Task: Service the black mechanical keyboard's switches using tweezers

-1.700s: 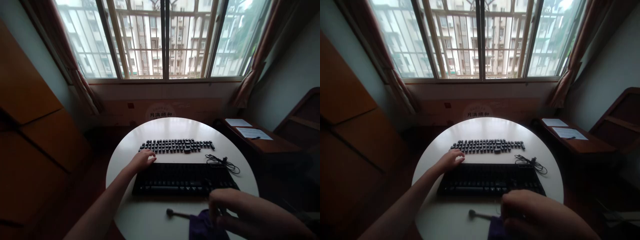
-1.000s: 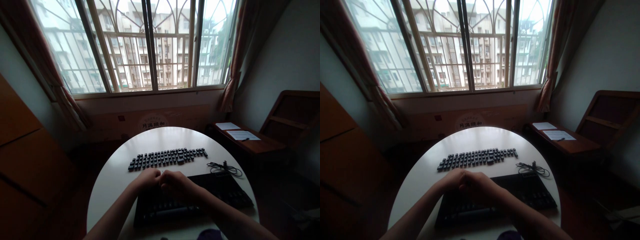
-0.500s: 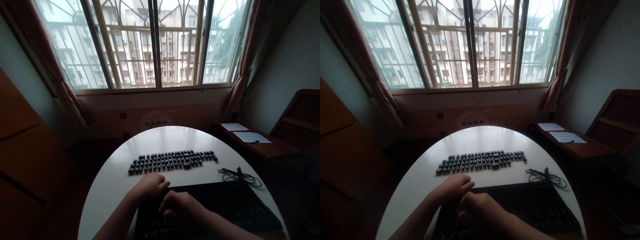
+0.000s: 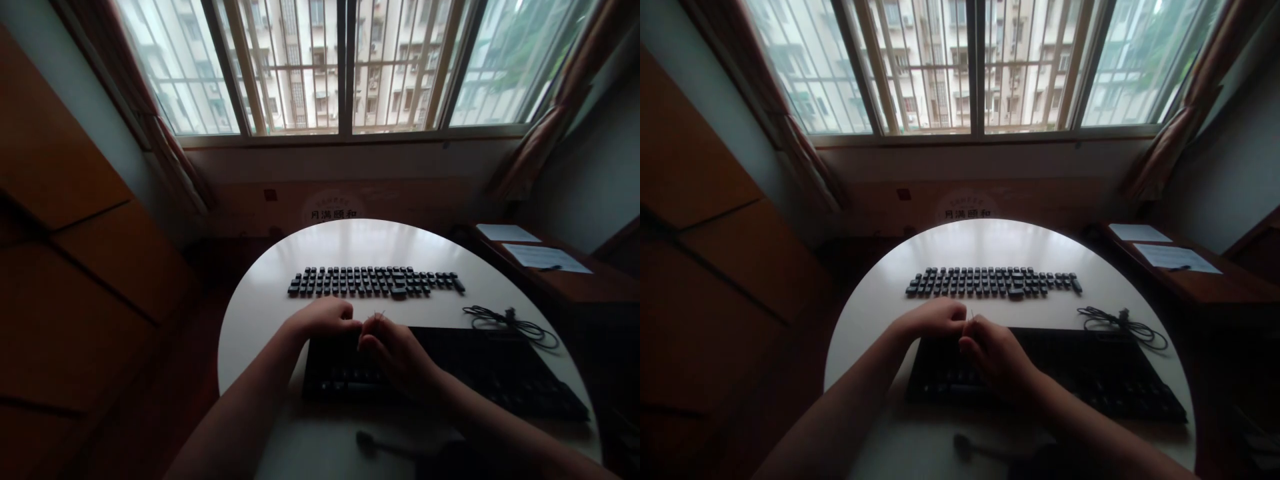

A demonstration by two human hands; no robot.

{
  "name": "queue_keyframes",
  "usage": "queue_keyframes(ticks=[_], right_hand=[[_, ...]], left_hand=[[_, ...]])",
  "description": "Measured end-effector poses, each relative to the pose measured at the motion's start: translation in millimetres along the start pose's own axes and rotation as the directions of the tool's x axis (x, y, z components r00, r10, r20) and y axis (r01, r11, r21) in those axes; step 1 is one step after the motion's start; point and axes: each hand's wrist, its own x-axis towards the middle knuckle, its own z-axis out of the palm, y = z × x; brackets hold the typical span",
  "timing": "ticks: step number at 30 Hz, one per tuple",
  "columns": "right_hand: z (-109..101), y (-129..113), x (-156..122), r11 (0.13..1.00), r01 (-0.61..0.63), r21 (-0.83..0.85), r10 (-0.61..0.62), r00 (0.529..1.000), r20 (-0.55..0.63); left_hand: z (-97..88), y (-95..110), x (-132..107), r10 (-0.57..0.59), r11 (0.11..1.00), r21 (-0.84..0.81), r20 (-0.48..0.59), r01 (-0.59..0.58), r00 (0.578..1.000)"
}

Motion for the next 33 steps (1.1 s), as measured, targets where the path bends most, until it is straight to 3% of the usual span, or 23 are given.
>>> queue_keyframes(ticks=[5,9,12,21,28,33], right_hand=[[7.4,1.7,-5.1,0.988,-0.073,0.138,0.058,0.992,0.108],[21.8,-0.4,-7.9,0.899,-0.219,0.379,0.170,0.972,0.160],[30.7,-5.2,-4.1,0.845,-0.254,0.471,0.189,0.965,0.180],[37.1,-1.0,11.5,0.923,-0.258,0.287,0.199,0.955,0.219],[36.8,2.7,7.9,0.981,-0.144,0.128,0.120,0.977,0.177],[38.4,6.9,2.2,0.979,-0.179,0.100,0.150,0.958,0.243]], left_hand=[[1.5,-7.4,0.6,0.040,0.997,-0.069,0.060,-0.036,0.997],[2.4,-12.3,1.6,0.071,0.992,-0.114,0.071,-0.062,0.995],[1.9,-14.6,2.8,0.082,0.989,-0.127,0.082,-0.071,0.993],[-1.3,-20.1,2.3,0.119,0.977,-0.192,0.107,-0.097,0.987],[-0.7,-22.1,3.1,0.117,0.973,-0.210,0.112,-0.091,0.987],[-0.4,-22.0,4.4,0.104,0.974,-0.211,0.114,-0.078,0.988]])
